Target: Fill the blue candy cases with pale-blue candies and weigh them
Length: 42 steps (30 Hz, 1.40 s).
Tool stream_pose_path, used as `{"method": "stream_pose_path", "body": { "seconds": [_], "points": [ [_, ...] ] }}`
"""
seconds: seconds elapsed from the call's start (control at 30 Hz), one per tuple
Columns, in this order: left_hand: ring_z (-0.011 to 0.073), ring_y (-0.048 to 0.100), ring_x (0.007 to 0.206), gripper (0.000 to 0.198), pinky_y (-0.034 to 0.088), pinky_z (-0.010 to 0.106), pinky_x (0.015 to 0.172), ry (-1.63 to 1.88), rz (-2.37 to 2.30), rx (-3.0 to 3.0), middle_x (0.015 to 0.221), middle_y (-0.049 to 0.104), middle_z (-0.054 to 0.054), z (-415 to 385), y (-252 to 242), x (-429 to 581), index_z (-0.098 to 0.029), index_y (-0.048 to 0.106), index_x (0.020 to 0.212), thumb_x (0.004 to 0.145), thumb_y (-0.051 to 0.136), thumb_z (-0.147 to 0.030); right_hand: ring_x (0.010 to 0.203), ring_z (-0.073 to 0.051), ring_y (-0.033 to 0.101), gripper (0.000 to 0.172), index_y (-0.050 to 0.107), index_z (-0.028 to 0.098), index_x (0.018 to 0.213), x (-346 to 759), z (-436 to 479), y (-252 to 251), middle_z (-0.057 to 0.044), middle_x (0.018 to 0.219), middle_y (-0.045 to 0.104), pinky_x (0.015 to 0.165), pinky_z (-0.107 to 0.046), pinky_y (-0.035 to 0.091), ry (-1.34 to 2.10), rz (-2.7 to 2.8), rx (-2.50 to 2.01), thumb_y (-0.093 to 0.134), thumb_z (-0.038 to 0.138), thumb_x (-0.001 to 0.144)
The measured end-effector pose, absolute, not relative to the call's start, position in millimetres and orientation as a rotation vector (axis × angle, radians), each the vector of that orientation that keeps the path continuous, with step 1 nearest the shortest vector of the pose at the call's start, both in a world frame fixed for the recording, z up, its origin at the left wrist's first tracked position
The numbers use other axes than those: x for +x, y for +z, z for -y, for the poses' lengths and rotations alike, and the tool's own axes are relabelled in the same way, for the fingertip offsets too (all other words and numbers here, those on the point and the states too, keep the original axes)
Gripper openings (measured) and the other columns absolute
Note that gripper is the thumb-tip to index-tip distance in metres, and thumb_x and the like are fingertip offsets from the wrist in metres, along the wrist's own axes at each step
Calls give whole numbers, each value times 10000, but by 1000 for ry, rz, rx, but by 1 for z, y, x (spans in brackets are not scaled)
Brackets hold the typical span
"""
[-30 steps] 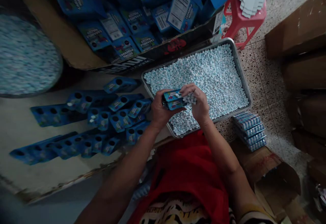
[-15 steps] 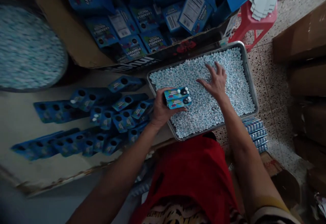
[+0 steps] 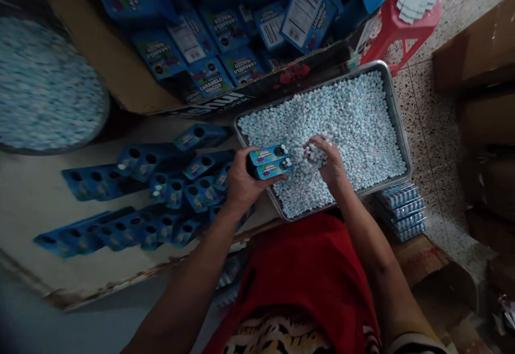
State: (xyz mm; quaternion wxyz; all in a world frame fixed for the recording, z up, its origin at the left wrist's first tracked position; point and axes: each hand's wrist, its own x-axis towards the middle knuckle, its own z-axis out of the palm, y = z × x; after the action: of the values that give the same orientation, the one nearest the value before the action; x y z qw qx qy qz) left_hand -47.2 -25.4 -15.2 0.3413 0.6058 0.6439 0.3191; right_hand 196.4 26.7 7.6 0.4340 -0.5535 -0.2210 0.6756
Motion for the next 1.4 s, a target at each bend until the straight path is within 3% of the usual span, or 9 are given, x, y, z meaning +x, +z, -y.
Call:
{"method": "stream_pose_path", "body": {
  "seconds": [0.2, 0.37, 0.53, 0.7, 0.9, 1.0, 1.1, 1.27, 1.4],
  "points": [
    [295, 759, 1083, 956, 634, 401, 952, 930, -1595, 1377, 1186, 744, 38, 31, -21, -17, -266, 606, 1323, 559, 1105, -549, 872, -258, 715, 478, 648, 284, 687, 156, -20, 64, -40, 775, 672, 950, -466, 616, 1466, 652, -1141, 692, 706, 909],
    [283, 770, 1066, 992, 651, 387, 930, 887, -1492, 1336, 1190, 760, 38, 33, -15, -3, -258, 614, 1334, 534, 1103, -582, 680, -172, 603, 544, 585, 276, 658, 142, -36, 68, 9, 673, 574, 793, -351, 581, 1278, 562, -1235, 673, 690, 999],
    [329, 770, 1152, 979, 646, 475, 1037, 999, -1532, 1313, 1261, 755, 83, 28, -28, -17, -272, 622, 1304, 526, 1094, -634, 630, -114, 593, 494, 627, 259, 813, 181, -45, 54, 12, 837, 719, 606, -271, 537, 1415, 242, -1219, 736, 720, 954],
    [324, 778, 1135, 1075, 660, 493, 1017, 993, -1453, 1224, 1229, 749, 67, 22, -45, -8, -280, 596, 1316, 446, 1114, -638, 696, -112, 674, 359, 659, 241, 882, 230, -35, 25, 16, 825, 729, 571, -208, 553, 1541, 97, -1339, 871, 531, 889],
    [400, 758, 1296, 1099, 648, 583, 1100, 1050, -1317, 1205, 1359, 758, 123, 30, -41, -8, -318, 566, 1299, 398, 1144, -572, 626, -87, 597, 175, 724, 266, 1007, 236, -32, 27, 17, 918, 758, 482, -182, 492, 1615, 10, -1226, 853, 307, 896],
    [423, 718, 1392, 1108, 622, 615, 1161, 1098, -1293, 1289, 1417, 743, 126, 35, -37, -14, -349, 545, 1308, 399, 1168, -459, 715, -109, 636, 190, 740, 295, 1048, 213, -34, 50, 12, 964, 737, 610, -217, 584, 1600, 139, -1117, 847, 357, 903],
    [411, 714, 1406, 1064, 604, 617, 1193, 1075, -1318, 1304, 1379, 748, 114, 37, -36, -12, -358, 531, 1337, 481, 1149, -500, 819, -160, 666, 234, 732, 310, 978, 183, -32, 71, 10, 899, 673, 819, -305, 639, 1580, 340, -1061, 862, 487, 897],
    [353, 761, 1264, 929, 656, 495, 1063, 1089, -1344, 1323, 1319, 745, 101, 39, -39, -3, -301, 583, 1331, 620, 1052, -672, 894, -216, 681, 318, 782, 305, 954, 150, -15, 74, -20, 900, 697, 917, -382, 604, 1519, 669, -1088, 800, 623, 938],
    [292, 766, 1123, 826, 652, 404, 944, 1111, -1441, 1426, 1235, 739, 65, 36, -29, -6, -272, 631, 1358, 716, 1022, -614, 1079, -277, 733, 436, 819, 303, 983, 151, -3, 60, -43, 1053, 771, 1130, -486, 555, 1459, 1060, -1122, 673, 713, 992]
  ]
}}
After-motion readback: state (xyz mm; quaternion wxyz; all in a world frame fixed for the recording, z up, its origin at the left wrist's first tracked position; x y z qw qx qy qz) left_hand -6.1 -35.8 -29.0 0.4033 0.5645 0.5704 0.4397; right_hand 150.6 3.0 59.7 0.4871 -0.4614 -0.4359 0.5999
